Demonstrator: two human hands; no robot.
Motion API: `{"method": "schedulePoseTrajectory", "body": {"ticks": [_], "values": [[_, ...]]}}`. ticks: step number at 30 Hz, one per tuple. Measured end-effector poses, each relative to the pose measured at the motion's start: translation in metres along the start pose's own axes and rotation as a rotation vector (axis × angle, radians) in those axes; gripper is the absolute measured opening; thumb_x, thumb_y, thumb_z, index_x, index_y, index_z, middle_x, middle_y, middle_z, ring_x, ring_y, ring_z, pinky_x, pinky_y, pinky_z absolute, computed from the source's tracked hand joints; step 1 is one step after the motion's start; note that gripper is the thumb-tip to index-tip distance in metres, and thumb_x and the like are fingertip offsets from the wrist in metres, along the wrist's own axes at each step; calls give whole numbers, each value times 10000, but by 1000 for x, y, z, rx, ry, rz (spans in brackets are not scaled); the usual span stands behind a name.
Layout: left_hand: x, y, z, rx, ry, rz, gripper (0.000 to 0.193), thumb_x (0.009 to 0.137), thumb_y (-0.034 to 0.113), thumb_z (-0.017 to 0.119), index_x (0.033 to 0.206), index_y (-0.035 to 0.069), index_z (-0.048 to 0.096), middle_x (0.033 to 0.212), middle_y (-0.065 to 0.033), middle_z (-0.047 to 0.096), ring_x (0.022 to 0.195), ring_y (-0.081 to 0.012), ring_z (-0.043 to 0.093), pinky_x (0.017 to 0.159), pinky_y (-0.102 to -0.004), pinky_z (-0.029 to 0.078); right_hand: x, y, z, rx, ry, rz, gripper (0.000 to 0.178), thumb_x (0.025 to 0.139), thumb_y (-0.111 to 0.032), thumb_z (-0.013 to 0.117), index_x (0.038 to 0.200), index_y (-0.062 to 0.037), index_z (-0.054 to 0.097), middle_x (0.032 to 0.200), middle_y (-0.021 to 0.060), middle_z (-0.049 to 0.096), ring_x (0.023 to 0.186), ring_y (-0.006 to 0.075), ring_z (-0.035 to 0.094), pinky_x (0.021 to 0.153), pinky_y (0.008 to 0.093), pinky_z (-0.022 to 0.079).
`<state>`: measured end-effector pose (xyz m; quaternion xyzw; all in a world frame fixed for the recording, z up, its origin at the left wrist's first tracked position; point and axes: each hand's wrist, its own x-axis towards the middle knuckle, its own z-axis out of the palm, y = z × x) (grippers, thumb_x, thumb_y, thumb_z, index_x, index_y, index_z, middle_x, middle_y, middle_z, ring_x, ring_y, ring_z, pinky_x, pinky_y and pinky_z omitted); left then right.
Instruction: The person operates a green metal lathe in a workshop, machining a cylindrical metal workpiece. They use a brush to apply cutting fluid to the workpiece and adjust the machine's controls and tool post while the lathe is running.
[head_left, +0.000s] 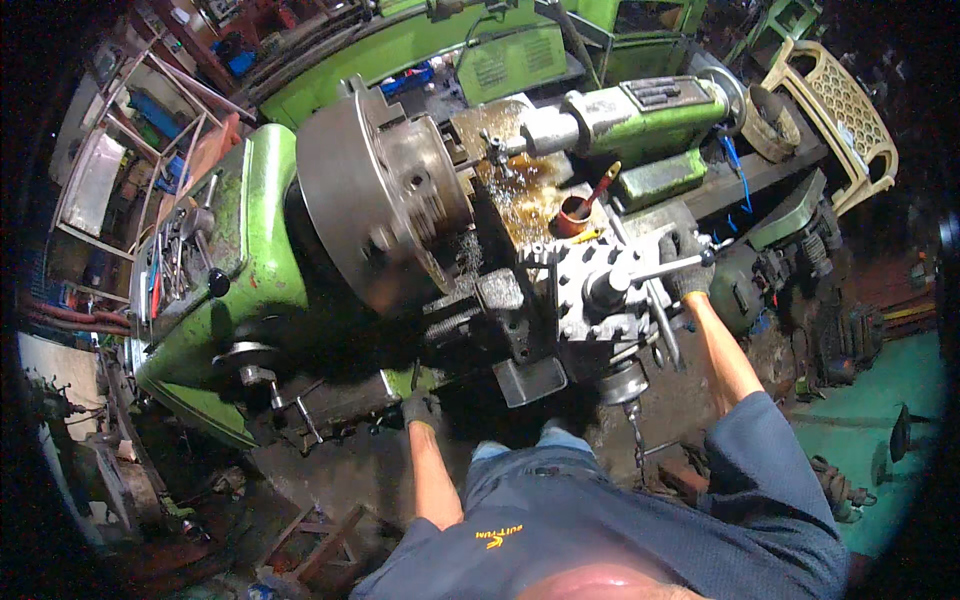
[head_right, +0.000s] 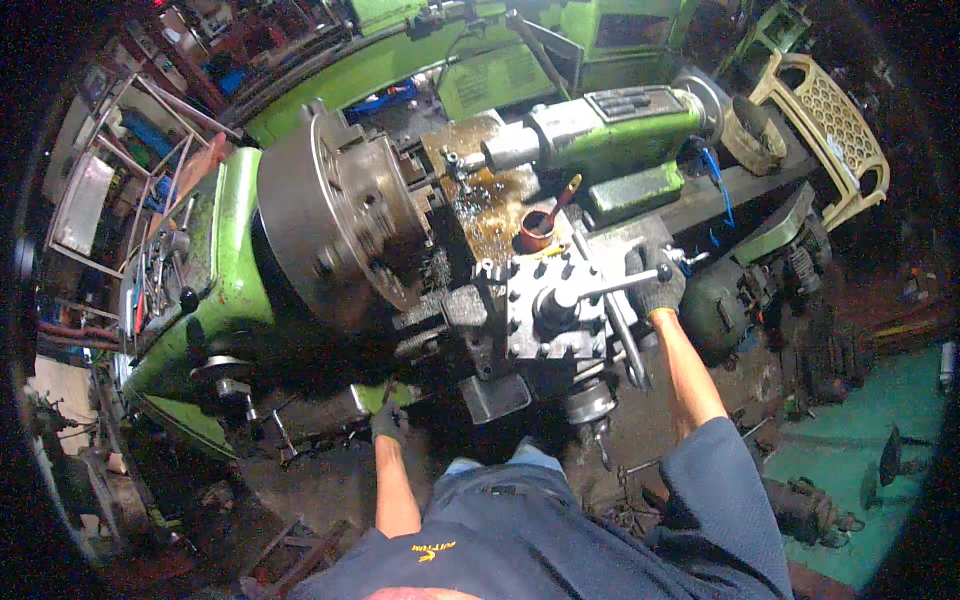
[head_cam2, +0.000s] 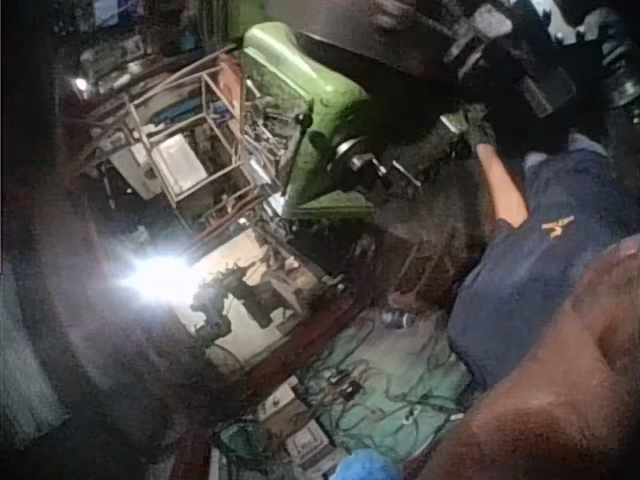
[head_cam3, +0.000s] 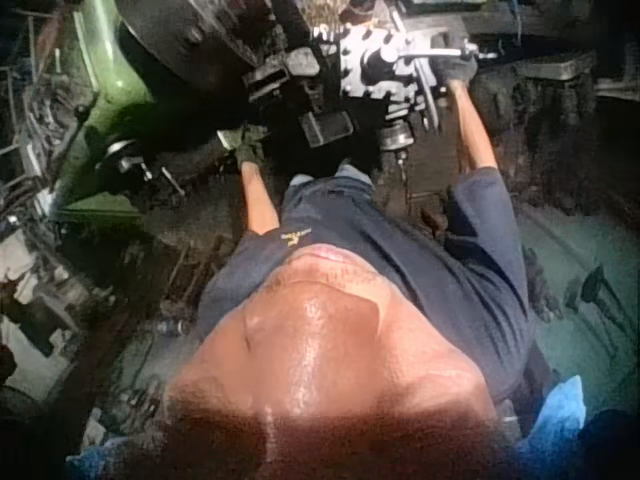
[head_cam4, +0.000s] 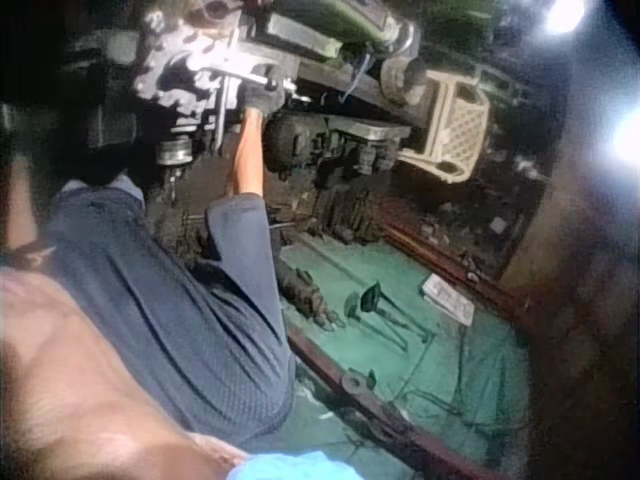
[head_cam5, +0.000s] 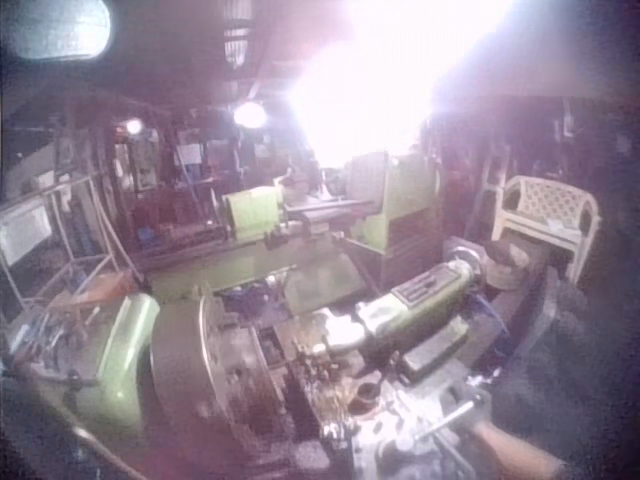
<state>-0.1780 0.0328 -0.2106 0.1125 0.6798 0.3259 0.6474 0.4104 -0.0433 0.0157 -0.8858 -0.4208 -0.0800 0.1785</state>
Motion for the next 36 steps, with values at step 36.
{"method": "schedulePoseTrajectory", "body": {"ticks": [36], "values": [[9,4,-8,5,35,-99,178,790,158,709,715,144,548,593,-39,573,470,-181,536,388,-300,383,4,-2,0,112,-29,41,259,934,-360,569,991,-123,658,942,166,700,921,381,674,824,485,517]]}}
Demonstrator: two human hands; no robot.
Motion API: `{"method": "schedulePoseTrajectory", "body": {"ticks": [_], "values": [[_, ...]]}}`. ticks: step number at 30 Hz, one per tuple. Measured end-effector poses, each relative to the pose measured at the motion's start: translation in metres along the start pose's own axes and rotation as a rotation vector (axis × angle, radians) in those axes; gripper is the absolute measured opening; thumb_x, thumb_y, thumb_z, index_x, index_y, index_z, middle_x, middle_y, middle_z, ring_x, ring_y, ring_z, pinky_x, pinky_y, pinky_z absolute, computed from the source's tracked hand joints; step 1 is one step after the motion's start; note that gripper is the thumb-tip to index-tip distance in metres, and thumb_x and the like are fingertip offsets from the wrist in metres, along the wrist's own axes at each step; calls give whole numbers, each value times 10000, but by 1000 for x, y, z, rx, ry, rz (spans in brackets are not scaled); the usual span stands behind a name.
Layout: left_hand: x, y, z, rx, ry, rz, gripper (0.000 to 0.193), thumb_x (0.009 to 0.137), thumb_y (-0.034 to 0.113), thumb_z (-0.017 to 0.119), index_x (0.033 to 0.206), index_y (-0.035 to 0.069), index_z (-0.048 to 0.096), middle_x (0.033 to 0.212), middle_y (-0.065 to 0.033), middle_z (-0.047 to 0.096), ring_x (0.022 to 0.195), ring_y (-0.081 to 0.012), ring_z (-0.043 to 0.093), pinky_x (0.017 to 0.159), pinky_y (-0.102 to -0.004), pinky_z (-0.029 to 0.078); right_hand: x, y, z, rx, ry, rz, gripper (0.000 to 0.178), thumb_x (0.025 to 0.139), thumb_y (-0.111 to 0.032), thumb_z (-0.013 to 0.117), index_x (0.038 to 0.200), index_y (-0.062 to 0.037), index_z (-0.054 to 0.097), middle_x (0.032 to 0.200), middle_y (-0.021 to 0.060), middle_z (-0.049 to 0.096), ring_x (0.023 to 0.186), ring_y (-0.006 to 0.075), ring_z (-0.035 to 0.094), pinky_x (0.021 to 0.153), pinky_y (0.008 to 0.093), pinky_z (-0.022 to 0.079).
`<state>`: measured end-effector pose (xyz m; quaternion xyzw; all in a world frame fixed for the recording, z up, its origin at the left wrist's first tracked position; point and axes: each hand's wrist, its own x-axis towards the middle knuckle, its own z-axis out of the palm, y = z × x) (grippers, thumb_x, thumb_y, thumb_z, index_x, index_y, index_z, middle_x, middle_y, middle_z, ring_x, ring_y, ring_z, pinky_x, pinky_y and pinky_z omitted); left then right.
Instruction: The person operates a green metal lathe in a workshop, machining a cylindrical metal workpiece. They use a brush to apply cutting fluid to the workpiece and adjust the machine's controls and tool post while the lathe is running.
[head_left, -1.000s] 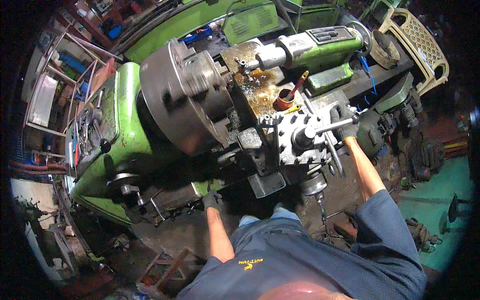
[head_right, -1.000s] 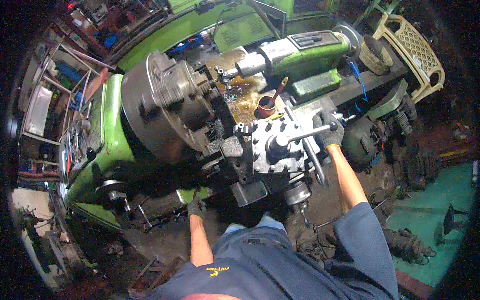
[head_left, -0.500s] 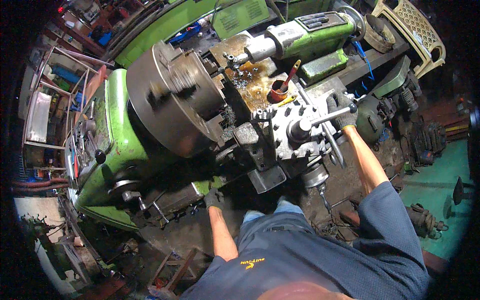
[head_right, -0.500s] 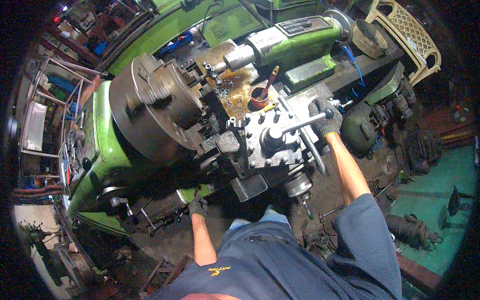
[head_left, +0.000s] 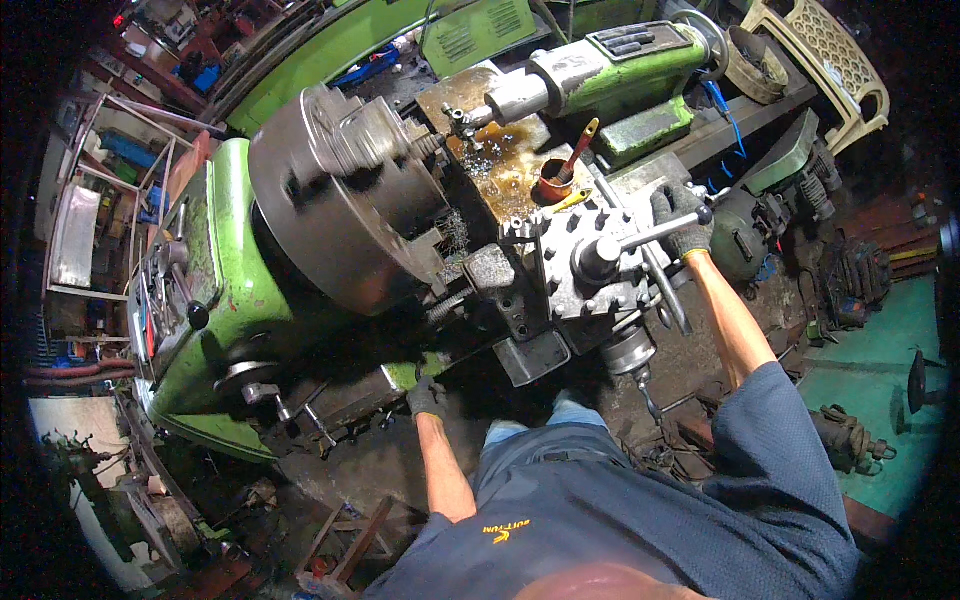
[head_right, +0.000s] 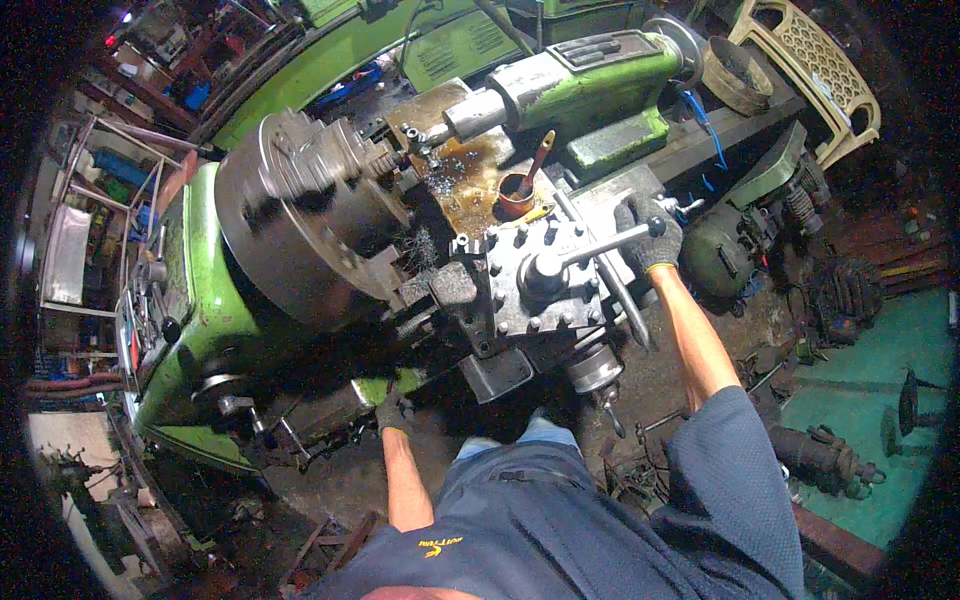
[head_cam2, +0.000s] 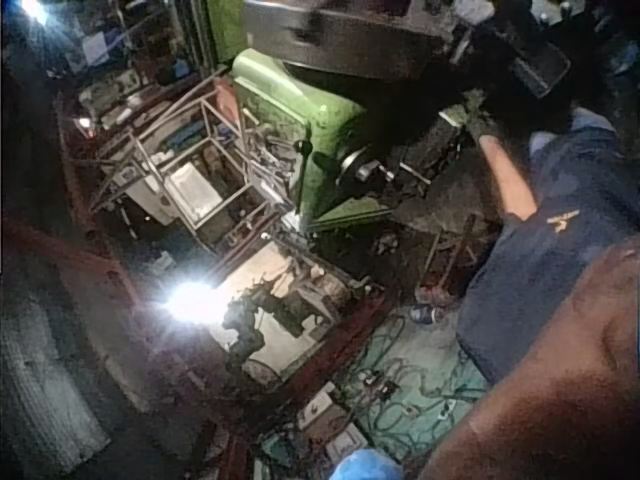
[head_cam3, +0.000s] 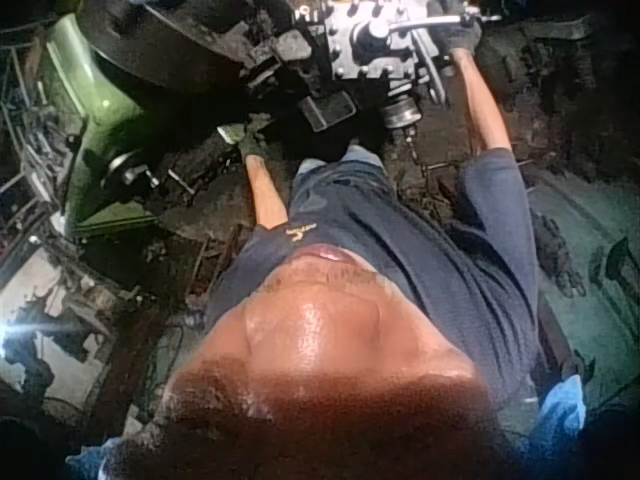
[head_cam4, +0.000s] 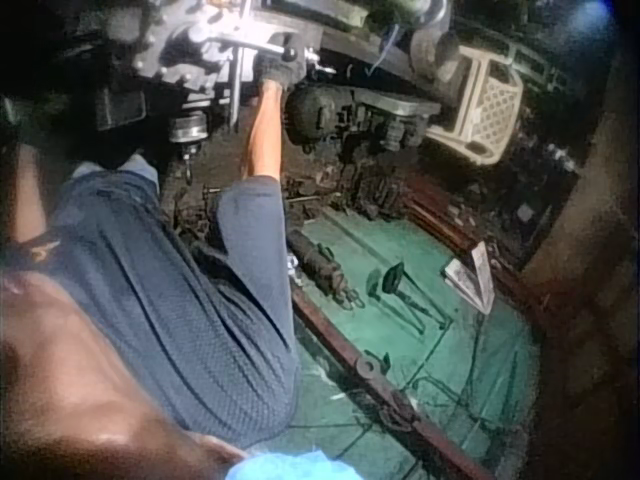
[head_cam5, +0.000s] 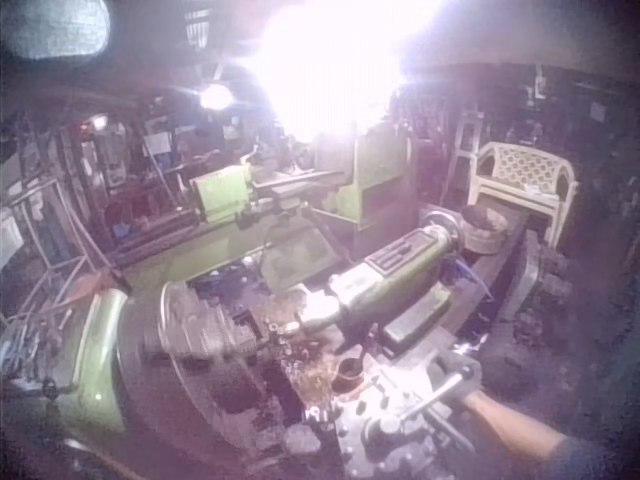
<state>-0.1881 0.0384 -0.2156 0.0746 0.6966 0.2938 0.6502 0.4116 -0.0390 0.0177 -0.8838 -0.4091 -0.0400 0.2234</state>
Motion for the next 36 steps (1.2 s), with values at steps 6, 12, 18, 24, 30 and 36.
{"method": "schedulePoseTrajectory", "body": {"ticks": [6,12,18,24,30,36], "values": [[0,-3,4,-121,31,12,176,796,133,686,697,127,540,593,-54,571,445,-178,515,358,-299,358,-1,-3,-4,1,-6,11,263,937,-358,561,992,-121,662,952,161,703,925,371,677,827,481,518],[-9,2,9,-42,43,2,159,844,132,688,760,114,555,587,-57,564,421,-178,502,343,-279,339,-1,-8,-7,-8,-9,20,269,930,-355,557,996,-119,667,940,157,709,923,367,683,831,470,521],[-13,3,12,16,88,55,156,852,148,702,797,115,559,585,-58,570,412,-163,504,339,-266,330,0,-8,-6,-24,0,22,260,926,-353,574,980,-118,672,941,161,713,908,369,688,809,476,526],[-8,1,6,-1,28,-3,159,866,152,699,791,109,566,586,-60,570,411,-161,492,343,-280,324,1,0,4,-17,24,10,258,920,-354,600,974,-113,674,935,168,711,893,374,690,784,478,532],[-10,8,8,129,4,-31,215,896,220,694,770,120,551,596,-52,553,406,-159,455,351,-291,334,-1,-2,3,-14,35,7,267,912,-345,619,990,-95,669,928,186,703,887,386,687,772,474,531],[24,-68,-48,789,-143,779,213,929,245,650,765,163,541,594,-22,494,416,-160,447,355,-298,357,4,-1,7,-39,38,-35,267,926,-328,622,994,-75,675,963,168,702,894,379,683,770,467,526]]}}
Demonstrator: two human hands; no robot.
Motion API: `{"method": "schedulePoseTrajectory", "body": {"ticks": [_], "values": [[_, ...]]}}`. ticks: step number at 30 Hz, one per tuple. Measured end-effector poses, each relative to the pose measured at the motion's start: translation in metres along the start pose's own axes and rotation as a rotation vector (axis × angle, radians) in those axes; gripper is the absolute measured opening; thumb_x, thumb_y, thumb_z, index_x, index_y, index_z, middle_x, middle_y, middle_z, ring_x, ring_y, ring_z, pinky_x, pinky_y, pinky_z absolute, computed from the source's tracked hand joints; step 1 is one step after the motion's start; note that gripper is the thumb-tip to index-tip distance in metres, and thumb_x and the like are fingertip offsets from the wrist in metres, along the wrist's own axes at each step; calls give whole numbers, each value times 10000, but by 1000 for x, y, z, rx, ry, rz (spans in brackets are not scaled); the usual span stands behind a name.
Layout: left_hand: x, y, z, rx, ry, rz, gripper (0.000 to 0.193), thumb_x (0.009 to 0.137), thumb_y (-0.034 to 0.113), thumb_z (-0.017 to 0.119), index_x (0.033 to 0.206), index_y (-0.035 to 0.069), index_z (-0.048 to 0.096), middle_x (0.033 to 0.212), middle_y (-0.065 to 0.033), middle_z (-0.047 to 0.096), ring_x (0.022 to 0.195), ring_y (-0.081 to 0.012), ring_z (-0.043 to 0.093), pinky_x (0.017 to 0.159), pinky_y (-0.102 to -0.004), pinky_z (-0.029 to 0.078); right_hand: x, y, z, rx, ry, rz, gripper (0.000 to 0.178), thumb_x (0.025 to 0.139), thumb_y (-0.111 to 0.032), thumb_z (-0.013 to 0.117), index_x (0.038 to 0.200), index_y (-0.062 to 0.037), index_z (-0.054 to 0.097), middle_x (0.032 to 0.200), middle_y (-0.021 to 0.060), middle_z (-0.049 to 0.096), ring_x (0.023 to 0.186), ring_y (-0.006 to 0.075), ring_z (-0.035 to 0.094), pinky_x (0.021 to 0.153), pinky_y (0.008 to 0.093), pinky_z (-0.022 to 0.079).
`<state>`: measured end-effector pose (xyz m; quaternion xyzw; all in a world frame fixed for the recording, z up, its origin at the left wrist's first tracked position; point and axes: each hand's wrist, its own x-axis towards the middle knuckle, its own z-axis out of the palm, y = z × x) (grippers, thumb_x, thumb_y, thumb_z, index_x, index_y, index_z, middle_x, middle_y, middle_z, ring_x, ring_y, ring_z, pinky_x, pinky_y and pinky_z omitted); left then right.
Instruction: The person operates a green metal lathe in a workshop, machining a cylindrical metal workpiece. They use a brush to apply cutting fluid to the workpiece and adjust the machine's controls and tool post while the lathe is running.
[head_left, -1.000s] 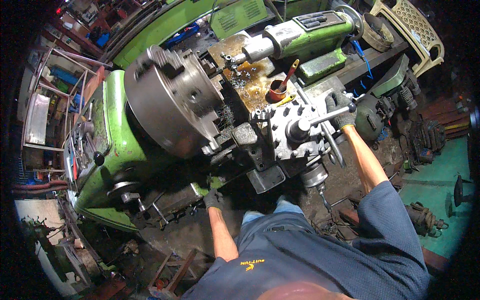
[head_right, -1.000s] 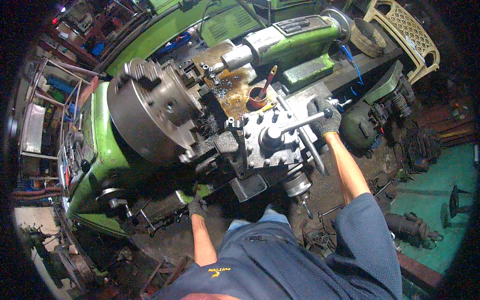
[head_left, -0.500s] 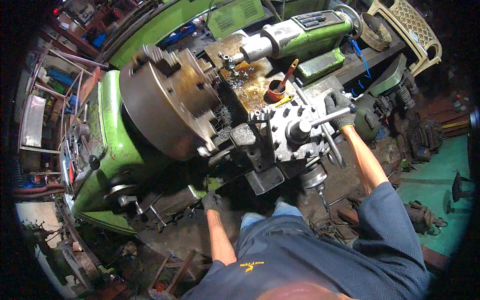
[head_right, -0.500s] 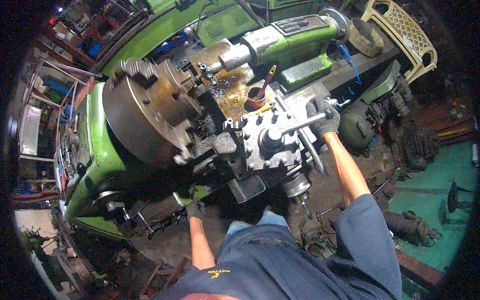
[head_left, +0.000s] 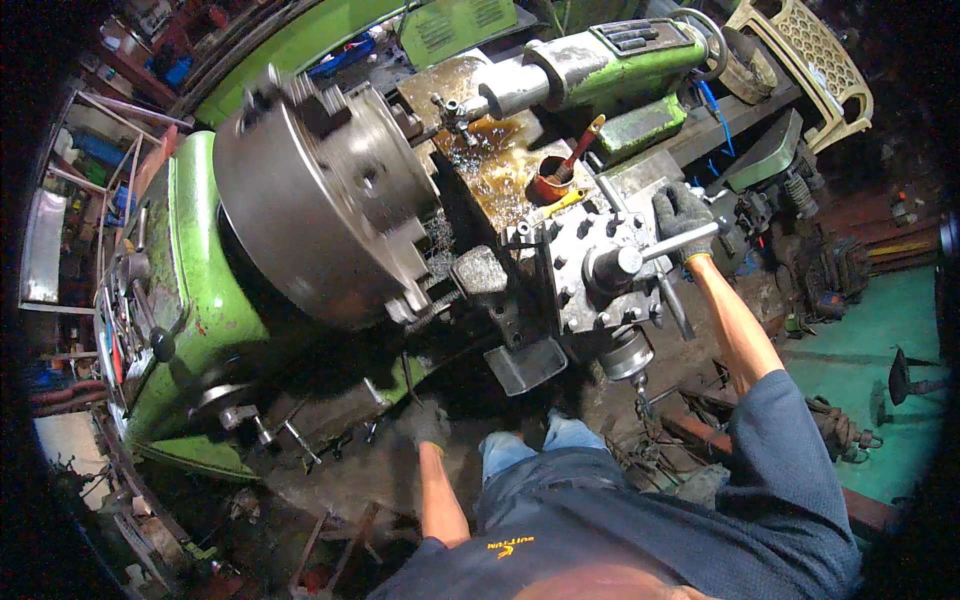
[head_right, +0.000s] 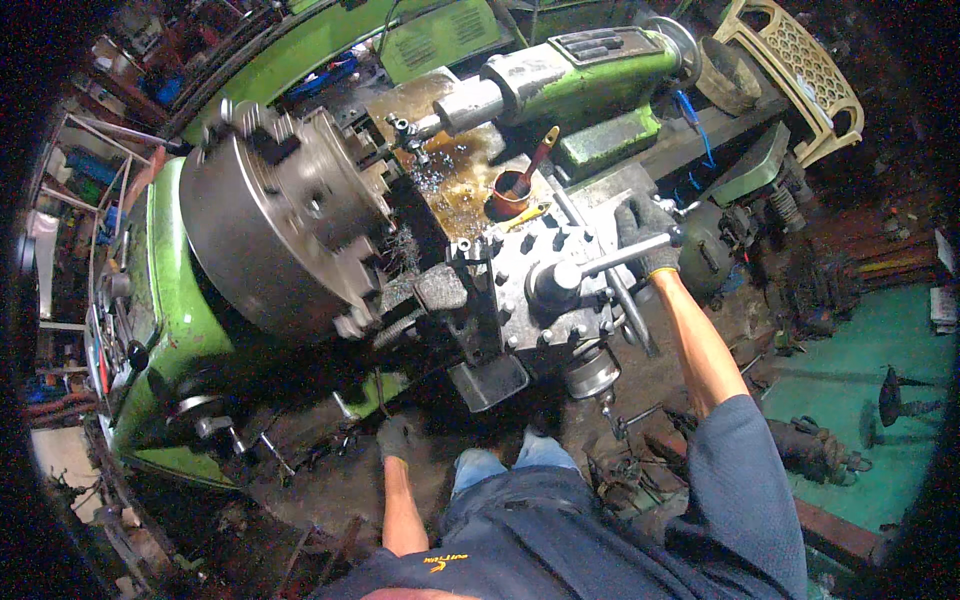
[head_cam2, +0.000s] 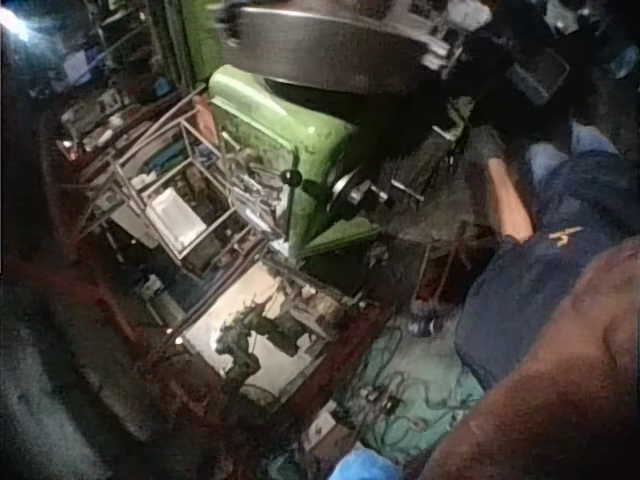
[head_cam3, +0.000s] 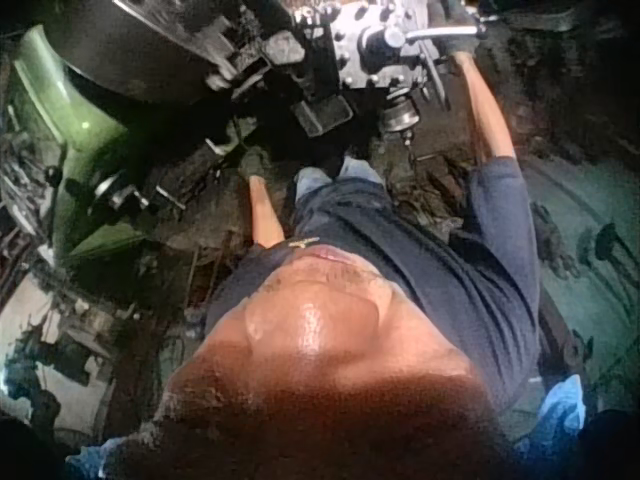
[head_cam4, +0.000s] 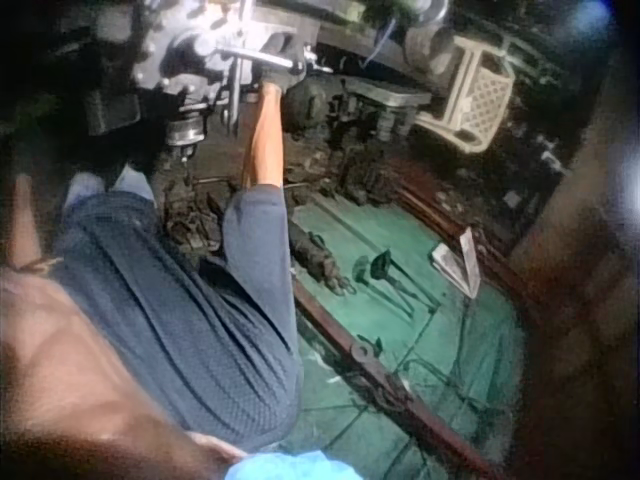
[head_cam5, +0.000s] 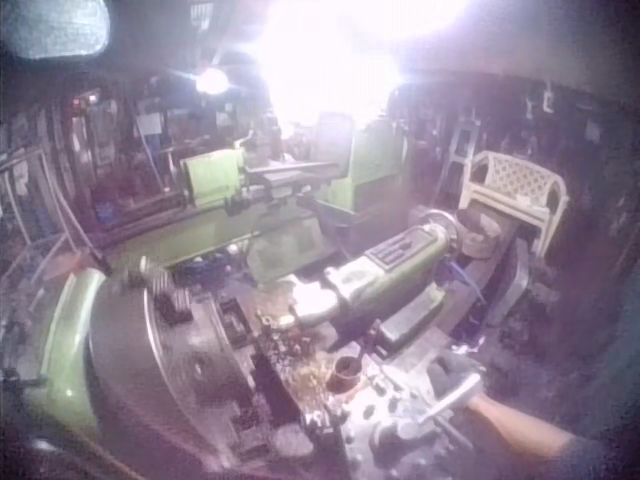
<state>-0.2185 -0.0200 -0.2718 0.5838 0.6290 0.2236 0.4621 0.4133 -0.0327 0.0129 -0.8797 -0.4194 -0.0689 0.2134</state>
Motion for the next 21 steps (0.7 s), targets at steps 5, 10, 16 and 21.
{"method": "schedulePoseTrajectory", "body": {"ticks": [5,10,16,21], "values": [[-14,4,39,-537,-142,-780,231,947,252,605,736,204,522,602,11,477,450,-155,445,374,-300,360,-6,-6,-11,18,-5,52,258,936,-326,614,1013,-88,679,983,160,713,903,362,690,782,441,531],[-13,-129,82,-214,-33,-740,189,886,257,575,772,114,527,615,-95,525,440,-252,500,416,-429,429,3,-34,-2,14,0,-7,245,921,-315,626,989,-82,665,952,167,701,890,377,684,776,450,527],[-14,-106,92,102,21,-546,403,892,400,594,1050,34,652,965,-180,654,849,-340,651,739,-478,525,-4,-23,-14,128,28,36,218,919,-270,628,956,-56,650,925,187,687,887,378,679,771,436,525],[-16,-40,68,377,-64,-585,594,877,373,652,1334,2,577,1395,-265,552,1288,-397,541,1088,-488,413,-10,-1,-13,53,86,7,234,907,-307,639,941,-76,659,885,191,686,826,385,678,728,455,529]]}}
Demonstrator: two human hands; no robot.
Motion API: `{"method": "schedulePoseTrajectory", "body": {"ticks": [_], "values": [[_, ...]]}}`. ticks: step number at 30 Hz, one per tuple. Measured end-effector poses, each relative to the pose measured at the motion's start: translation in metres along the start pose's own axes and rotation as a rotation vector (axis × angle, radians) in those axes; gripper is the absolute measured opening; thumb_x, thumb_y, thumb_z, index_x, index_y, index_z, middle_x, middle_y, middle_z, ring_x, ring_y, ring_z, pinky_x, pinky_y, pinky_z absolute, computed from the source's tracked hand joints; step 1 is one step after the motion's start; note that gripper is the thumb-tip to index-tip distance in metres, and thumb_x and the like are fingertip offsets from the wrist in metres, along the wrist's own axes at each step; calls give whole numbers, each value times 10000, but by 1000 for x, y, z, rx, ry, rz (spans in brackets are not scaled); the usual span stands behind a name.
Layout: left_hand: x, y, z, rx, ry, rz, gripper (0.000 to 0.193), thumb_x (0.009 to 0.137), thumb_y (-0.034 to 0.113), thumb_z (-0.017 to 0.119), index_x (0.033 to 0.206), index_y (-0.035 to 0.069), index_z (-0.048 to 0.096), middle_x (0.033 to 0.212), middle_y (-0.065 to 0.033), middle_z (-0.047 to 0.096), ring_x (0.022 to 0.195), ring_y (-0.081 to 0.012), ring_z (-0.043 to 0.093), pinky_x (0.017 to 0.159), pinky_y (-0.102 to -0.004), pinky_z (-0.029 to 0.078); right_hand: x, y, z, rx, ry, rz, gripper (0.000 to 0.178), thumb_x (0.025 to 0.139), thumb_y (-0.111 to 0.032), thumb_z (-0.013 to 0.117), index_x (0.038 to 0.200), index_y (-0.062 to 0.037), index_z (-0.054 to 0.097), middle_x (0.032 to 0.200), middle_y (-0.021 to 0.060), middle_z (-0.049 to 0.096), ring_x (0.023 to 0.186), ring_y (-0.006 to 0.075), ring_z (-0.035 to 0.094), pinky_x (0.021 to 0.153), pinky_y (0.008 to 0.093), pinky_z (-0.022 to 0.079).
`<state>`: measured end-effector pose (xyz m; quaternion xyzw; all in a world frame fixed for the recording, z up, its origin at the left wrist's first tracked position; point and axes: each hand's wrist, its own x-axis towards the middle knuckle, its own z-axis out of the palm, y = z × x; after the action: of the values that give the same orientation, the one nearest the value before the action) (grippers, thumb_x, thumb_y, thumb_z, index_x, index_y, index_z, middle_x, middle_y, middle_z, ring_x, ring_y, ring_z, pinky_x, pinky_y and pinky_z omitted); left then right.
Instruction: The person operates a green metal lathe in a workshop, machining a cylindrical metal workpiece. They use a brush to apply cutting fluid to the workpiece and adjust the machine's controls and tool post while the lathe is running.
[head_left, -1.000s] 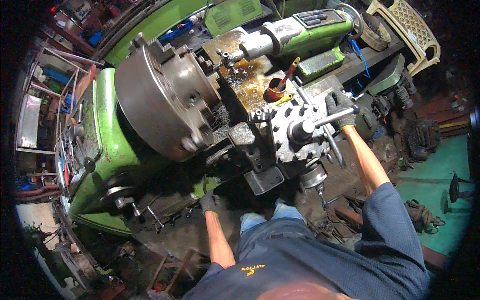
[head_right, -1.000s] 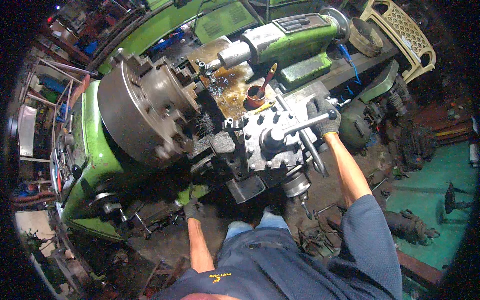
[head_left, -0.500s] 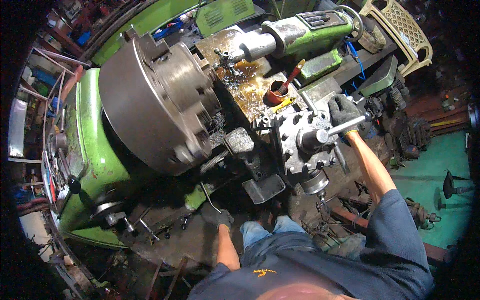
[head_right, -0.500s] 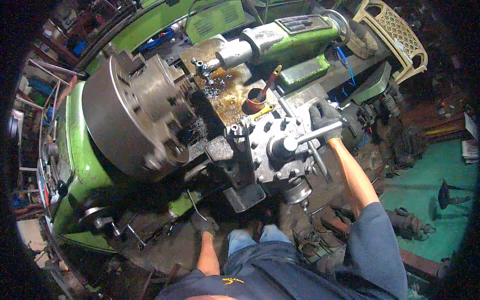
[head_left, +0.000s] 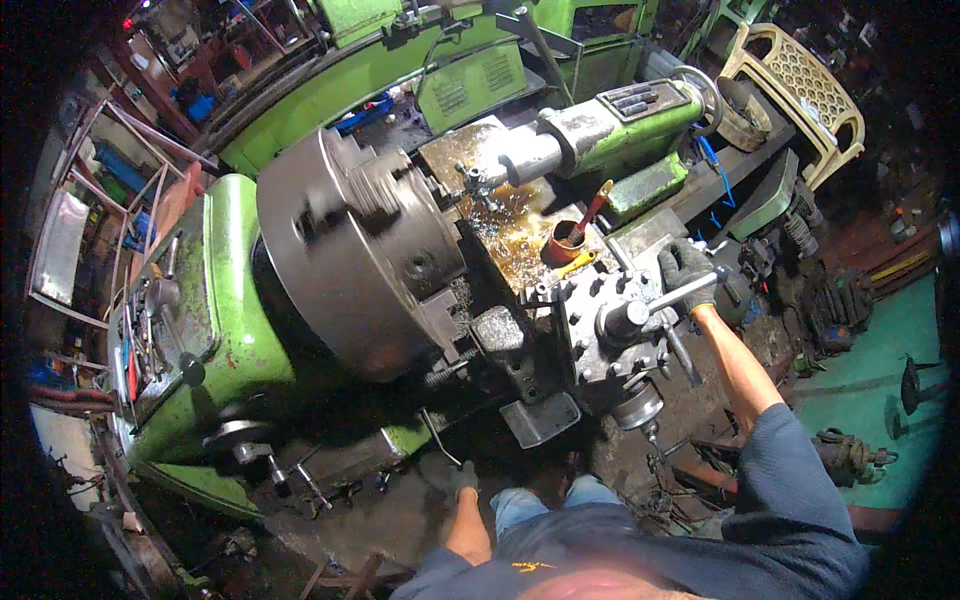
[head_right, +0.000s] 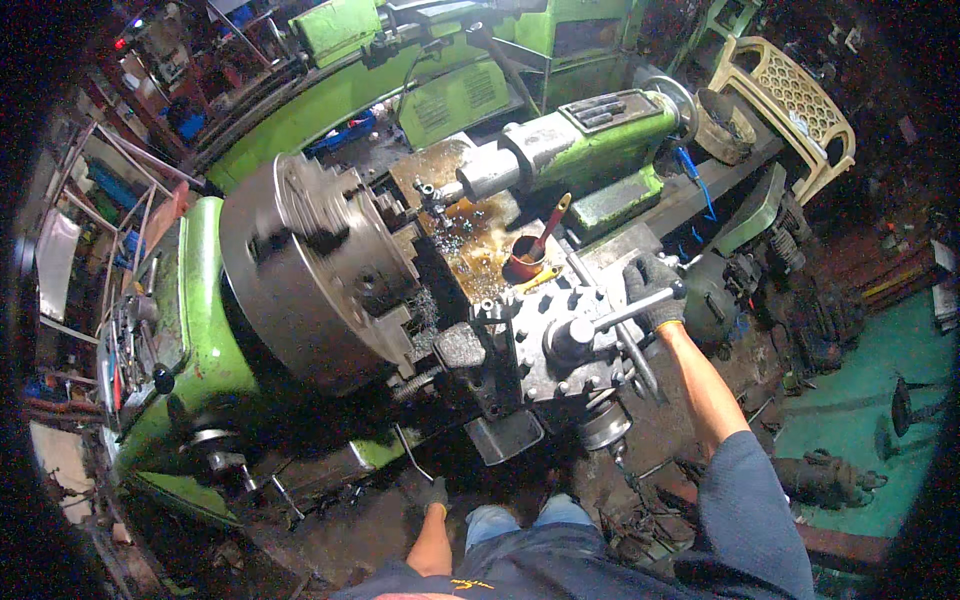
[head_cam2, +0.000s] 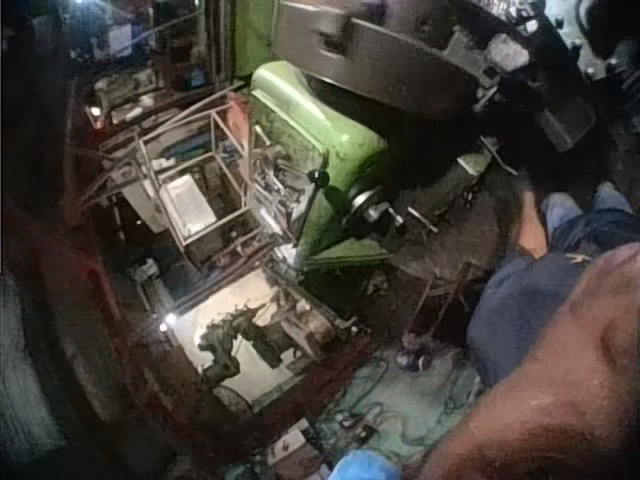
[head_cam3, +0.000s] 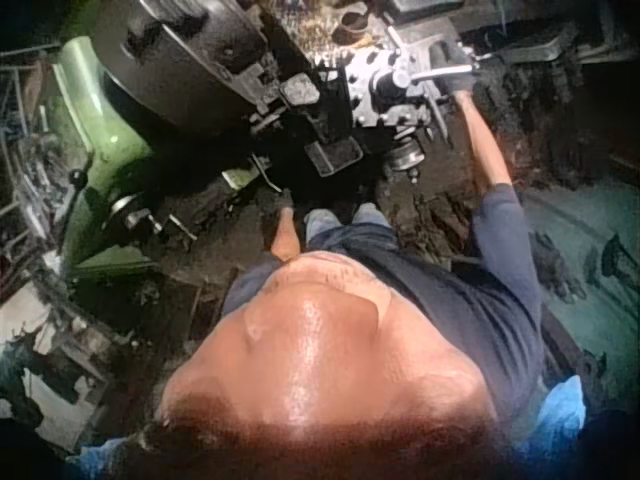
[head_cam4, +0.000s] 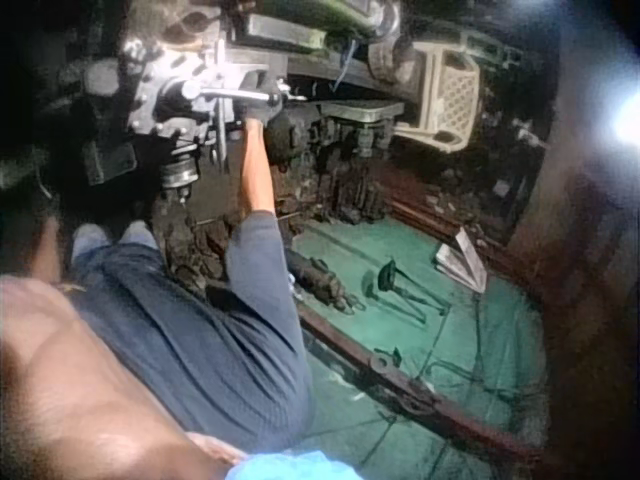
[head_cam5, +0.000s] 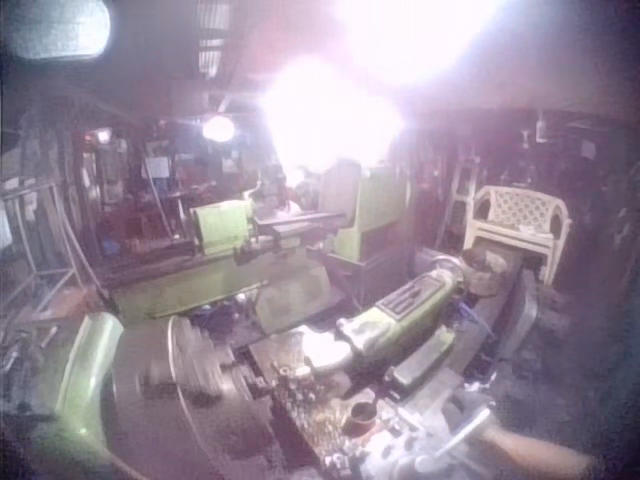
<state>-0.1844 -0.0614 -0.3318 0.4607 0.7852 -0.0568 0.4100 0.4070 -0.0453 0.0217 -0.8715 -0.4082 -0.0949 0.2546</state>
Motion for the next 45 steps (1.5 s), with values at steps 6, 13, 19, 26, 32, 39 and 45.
{"method": "schedulePoseTrajectory", "body": {"ticks": [6,13,19,26,32,39,45], "values": [[-11,-37,-52,-151,412,585,420,902,207,664,1256,-17,631,1269,-235,636,1163,-372,611,1003,-447,479,4,-9,3,25,-63,14,246,919,-335,591,960,-104,666,894,176,693,876,378,680,781,478,521],[-146,151,-246,-368,721,969,171,937,132,611,1005,-11,674,999,-191,690,925,-344,650,862,-436,514,-2,-22,-17,91,-32,83,145,891,-274,619,877,-136,664,864,154,677,876,351,670,791,433,513],[-227,280,-400,138,1355,1471,100,933,101,631,989,31,674,988,-160,685,919,-387,644,833,-478,520,2,-10,-9,-27,-141,83,170,855,-245,633,1016,-205,670,954,133,715,930,370,689,824,476,533],[-154,326,-476,411,1304,1442,154,876,78,602,1000,72,694,940,-153,667,905,-382,639,812,-482,519,0,-10,-13,14,-192,103,215,901,-323,627,1043,-163,650,1005,169,708,961,389,682,814,517,521],[-142,357,-488,645,1271,1247,99,807,128,600,856,87,676,837,-160,637,821,-377,637,744,-484,517,-1,-5,-15,24,-149,54,200,897,-306,642,1019,-149,654,983,162,713,945,378,690,795,510,524],[-140,367,-483,589,1302,1157,65,800,149,603,795,109,654,816,-154,625,769,-372,637,677,-474,490,-1,-8,-15,22,-157,113,134,826,-215,631,952,-179,659,922,129,702,907,373,680,793,467,536],[-133,368,-485,536,1349,1236,102,807,173,607,773,87,650,799,-156,625,778,-375,644,697,-464,509,-1,-4,-14,32,-129,57,191,871,-274,625,1011,-147,655,971,173,705,930,395,684,807,508,527]]}}
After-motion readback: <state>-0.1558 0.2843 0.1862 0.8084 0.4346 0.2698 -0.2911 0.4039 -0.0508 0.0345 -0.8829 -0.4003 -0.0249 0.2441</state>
